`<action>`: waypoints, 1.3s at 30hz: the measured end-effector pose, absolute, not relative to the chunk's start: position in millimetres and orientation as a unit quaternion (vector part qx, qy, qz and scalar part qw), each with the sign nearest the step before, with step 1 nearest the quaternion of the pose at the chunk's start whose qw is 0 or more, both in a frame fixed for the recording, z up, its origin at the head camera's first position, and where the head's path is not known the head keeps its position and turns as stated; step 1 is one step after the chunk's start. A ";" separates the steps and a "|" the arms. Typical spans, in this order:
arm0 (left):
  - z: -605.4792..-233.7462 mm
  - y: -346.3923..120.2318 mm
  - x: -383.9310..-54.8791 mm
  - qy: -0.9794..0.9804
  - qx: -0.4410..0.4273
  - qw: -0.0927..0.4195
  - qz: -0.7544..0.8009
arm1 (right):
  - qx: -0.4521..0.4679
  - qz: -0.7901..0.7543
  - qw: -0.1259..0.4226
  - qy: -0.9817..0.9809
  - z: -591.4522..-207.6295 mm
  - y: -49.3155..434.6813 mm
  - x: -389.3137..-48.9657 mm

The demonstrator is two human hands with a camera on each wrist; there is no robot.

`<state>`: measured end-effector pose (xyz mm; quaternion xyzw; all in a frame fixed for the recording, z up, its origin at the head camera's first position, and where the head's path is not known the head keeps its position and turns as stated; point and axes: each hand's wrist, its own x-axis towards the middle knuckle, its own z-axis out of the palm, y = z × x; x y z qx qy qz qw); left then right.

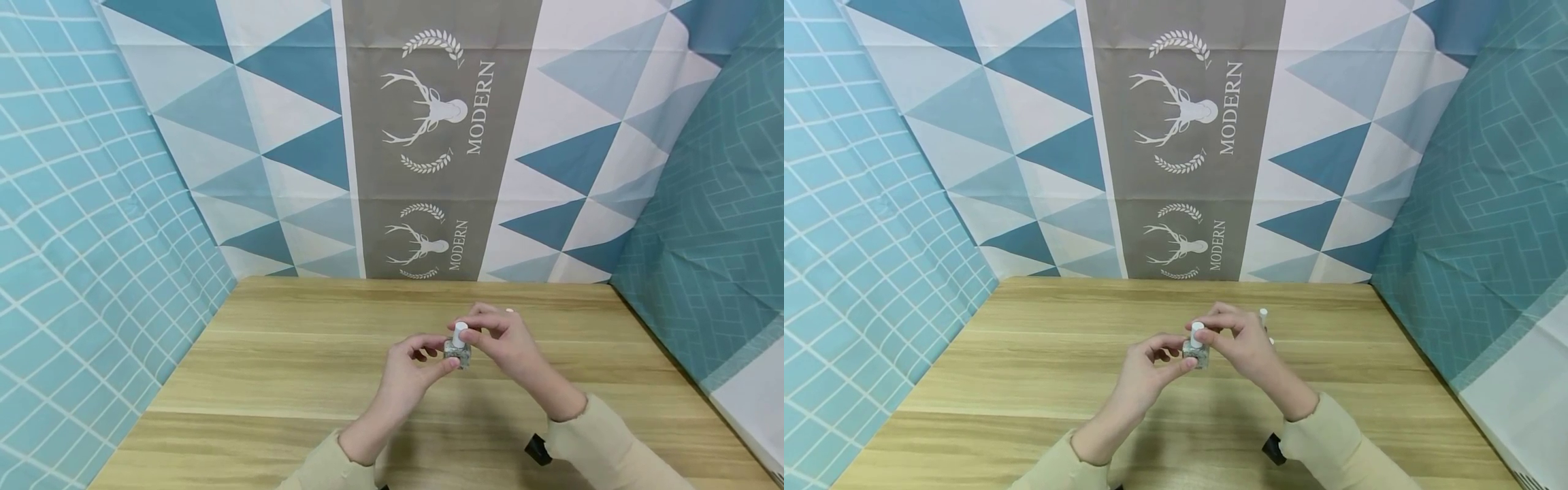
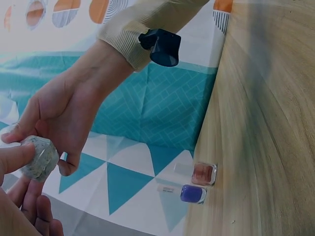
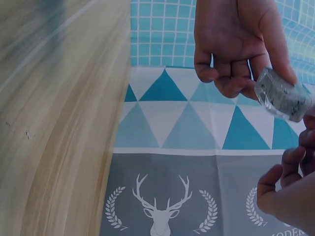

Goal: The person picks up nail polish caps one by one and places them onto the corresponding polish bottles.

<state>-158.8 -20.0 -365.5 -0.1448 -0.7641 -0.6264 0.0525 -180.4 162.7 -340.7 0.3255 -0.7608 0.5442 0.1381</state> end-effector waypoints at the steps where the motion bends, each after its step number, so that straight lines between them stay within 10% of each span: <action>1: -365.5 -19.7 -158.7 -0.765 -0.142 0.056 -0.626 | 0.320 0.544 0.145 -0.762 -340.8 161.6 -179.4; 21: -367.7 -19.0 -159.4 -0.767 -0.129 0.089 -0.623 | 0.247 0.537 0.238 -0.770 -328.6 142.3 -158.6; 39: -364.6 -24.2 -157.0 -0.777 -0.163 0.064 -0.605 | 0.391 0.539 0.074 -0.742 -337.6 166.8 -180.3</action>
